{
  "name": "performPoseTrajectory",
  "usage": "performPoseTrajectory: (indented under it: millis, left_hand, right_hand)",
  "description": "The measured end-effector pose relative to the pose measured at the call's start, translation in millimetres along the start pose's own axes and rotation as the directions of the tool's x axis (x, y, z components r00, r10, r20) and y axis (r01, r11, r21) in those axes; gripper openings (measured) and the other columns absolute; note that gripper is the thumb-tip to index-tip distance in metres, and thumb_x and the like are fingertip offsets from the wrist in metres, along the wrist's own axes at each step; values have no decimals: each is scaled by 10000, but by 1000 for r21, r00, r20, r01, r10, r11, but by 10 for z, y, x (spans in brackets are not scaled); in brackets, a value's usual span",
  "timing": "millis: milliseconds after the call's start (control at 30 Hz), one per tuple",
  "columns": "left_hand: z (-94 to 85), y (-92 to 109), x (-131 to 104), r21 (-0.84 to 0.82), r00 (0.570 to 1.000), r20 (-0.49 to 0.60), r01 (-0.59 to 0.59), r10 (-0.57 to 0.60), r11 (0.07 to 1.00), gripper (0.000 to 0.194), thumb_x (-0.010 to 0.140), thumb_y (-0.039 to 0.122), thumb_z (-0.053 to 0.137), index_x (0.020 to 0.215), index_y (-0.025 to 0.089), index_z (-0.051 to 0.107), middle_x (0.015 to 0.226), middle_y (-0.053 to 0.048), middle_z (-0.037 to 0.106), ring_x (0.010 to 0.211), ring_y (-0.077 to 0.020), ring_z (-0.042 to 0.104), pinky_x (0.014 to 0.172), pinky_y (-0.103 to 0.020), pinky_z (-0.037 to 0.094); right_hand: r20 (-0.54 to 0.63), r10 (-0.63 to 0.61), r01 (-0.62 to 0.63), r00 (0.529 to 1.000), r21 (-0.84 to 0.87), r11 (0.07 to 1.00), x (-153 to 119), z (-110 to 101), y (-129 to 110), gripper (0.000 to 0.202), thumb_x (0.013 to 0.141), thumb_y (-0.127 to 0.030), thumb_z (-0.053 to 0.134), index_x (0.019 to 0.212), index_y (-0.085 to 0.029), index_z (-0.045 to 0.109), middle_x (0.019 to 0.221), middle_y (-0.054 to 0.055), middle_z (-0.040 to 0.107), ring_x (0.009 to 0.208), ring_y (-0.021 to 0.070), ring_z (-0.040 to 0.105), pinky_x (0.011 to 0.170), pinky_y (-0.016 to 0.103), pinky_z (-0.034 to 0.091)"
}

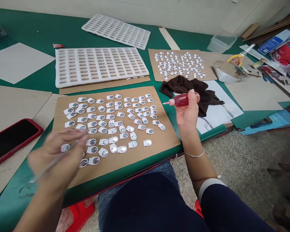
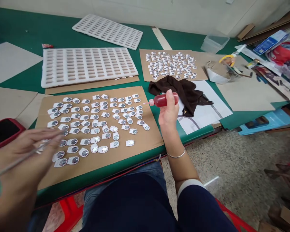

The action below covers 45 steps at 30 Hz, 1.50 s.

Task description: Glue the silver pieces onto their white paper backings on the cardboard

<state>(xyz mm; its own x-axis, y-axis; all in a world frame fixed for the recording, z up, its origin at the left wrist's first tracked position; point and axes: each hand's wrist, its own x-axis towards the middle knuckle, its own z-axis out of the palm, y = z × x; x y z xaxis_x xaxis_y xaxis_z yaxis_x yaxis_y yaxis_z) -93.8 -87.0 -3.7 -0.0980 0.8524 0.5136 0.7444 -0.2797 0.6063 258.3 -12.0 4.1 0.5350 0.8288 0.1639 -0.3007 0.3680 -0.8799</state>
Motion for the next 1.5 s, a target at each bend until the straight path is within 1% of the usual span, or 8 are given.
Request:
performPoseTrajectory:
  millis: [100, 133, 200, 400, 567, 900, 1100, 1500]
  left_hand:
    - [221, 394, -118, -95, 957, 201, -192, 208, 977, 68, 790, 167, 699, 840, 210, 684, 859, -6, 685, 860, -181, 647, 767, -340, 544]
    - [283, 464, -142, -120, 932, 265, -222, 247, 968, 72, 809, 167, 673, 860, 217, 681, 859, -10, 686, 860, -182, 645, 741, -326, 542]
    - [377, 522, -174, -179, 904, 303, -258, 302, 949, 96, 831, 160, 639, 893, 226, 671, 827, -6, 691, 853, -187, 642, 735, -330, 537]
    - [510, 462, -167, -194, 889, 319, -279, 330, 940, 157, 812, 135, 653, 936, 231, 659, 853, -2, 709, 857, -191, 642, 742, -341, 528]
    - [562, 452, -140, -181, 867, 364, -292, 340, 939, 135, 818, 163, 653, 933, 234, 662, 832, -4, 698, 829, -193, 636, 742, -357, 518]
    - [522, 581, -199, -157, 864, 409, -249, 293, 956, 92, 853, 174, 611, 913, 237, 639, 814, 1, 670, 835, -187, 636, 716, -332, 506]
    - [513, 629, -204, -207, 874, 353, -275, 334, 939, 146, 827, 120, 632, 921, 232, 628, 799, 14, 686, 807, -182, 640, 754, -350, 510]
    - [574, 684, -176, -176, 875, 366, -269, 317, 947, 114, 857, 165, 602, 916, 237, 667, 771, 7, 688, 810, -199, 647, 752, -361, 494]
  right_hand:
    - [-70, -3, 5, 998, 24, 1000, -98, 9, -7, 257, 815, -457, 599, 763, -257, 446, 667, -73, 467, 547, 117, 586, 606, 333, 551]
    - [-86, -1, 3, 996, 23, 1000, -129, 11, 4, 259, 812, -460, 602, 759, -254, 454, 678, -68, 463, 562, 114, 586, 622, 335, 553]
    - [-101, 3, -1, 995, 20, 1000, -181, 10, 36, 274, 796, -461, 625, 738, -243, 469, 696, -62, 462, 600, 109, 591, 668, 336, 554]
    - [-105, 74, -70, 992, 40, 997, -271, -22, 94, 282, 770, -461, 665, 751, -235, 498, 743, -56, 484, 669, 116, 604, 668, 310, 531]
    - [-88, 66, -62, 994, 45, 997, -304, -7, 67, 287, 764, -472, 668, 754, -232, 510, 733, -59, 476, 649, 104, 594, 689, 303, 523]
    - [-104, 63, -60, 993, 29, 998, -319, 33, 41, 276, 756, -470, 668, 755, -231, 527, 736, -56, 511, 630, 97, 576, 714, 316, 524]
    - [-104, 41, -45, 994, -37, 998, -312, 19, 44, 303, 755, -512, 642, 783, -248, 495, 747, -46, 475, 641, 108, 591, 673, 304, 538]
    - [-134, 49, -48, 990, 8, 999, -317, 10, 44, 312, 743, -508, 661, 803, -254, 490, 783, -38, 455, 660, 105, 568, 615, 273, 526]
